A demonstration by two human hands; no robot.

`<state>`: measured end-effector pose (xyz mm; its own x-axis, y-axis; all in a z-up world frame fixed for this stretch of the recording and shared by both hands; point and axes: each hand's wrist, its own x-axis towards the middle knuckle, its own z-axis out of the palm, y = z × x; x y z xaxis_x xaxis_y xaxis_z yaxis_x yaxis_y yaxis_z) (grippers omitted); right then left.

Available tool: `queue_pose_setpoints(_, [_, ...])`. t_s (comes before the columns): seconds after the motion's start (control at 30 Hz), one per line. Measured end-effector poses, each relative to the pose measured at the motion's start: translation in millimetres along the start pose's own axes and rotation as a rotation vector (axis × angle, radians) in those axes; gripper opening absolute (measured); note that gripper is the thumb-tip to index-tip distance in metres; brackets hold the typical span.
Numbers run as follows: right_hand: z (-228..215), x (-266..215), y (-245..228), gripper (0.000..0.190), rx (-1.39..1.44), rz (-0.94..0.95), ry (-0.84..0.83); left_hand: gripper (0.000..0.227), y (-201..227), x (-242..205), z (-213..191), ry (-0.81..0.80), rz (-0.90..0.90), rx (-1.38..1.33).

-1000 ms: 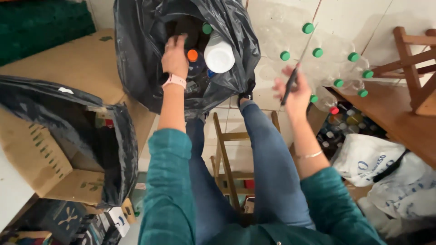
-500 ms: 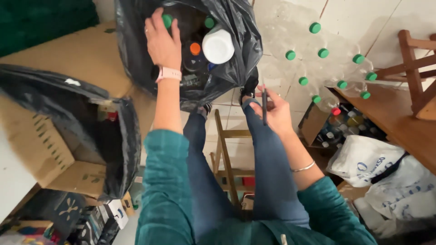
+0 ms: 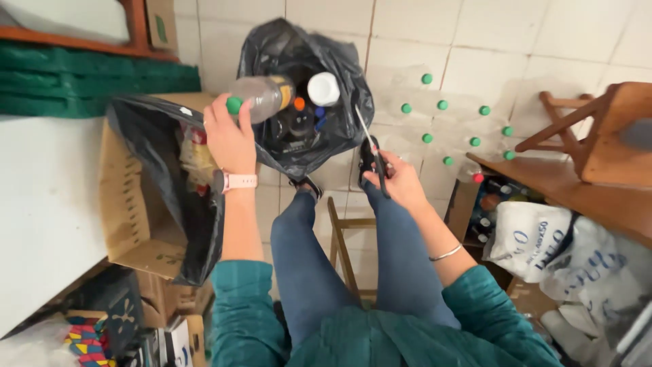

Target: Sorting plastic bottles and removing their labels using scissors for recycling purposes.

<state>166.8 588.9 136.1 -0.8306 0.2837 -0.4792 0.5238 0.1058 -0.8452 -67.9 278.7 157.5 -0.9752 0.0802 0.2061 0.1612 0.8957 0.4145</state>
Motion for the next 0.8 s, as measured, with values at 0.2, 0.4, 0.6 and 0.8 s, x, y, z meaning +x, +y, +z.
queue_pose_setpoints(0.2, [-34,-69,-40,0.064,-0.327,-0.06,0.08,0.036,46,-22,-120,0.158,-0.005,-0.438])
queue_pose_setpoints(0.4, [-80,-144,-69,0.07,-0.795,-0.412,0.229,0.044,100,-56,-222,0.493,-0.113,-1.05])
queue_pose_setpoints(0.6, [-132,-237,-101,0.068,-0.821,-0.626,0.376,0.051,170,-89,-297,0.522,-0.077,-1.431])
queue_pose_setpoints(0.8, [-174,-306,-94,0.062,-1.068,-0.792,0.592,0.055,247,-125,-320,0.4,0.007,-1.646])
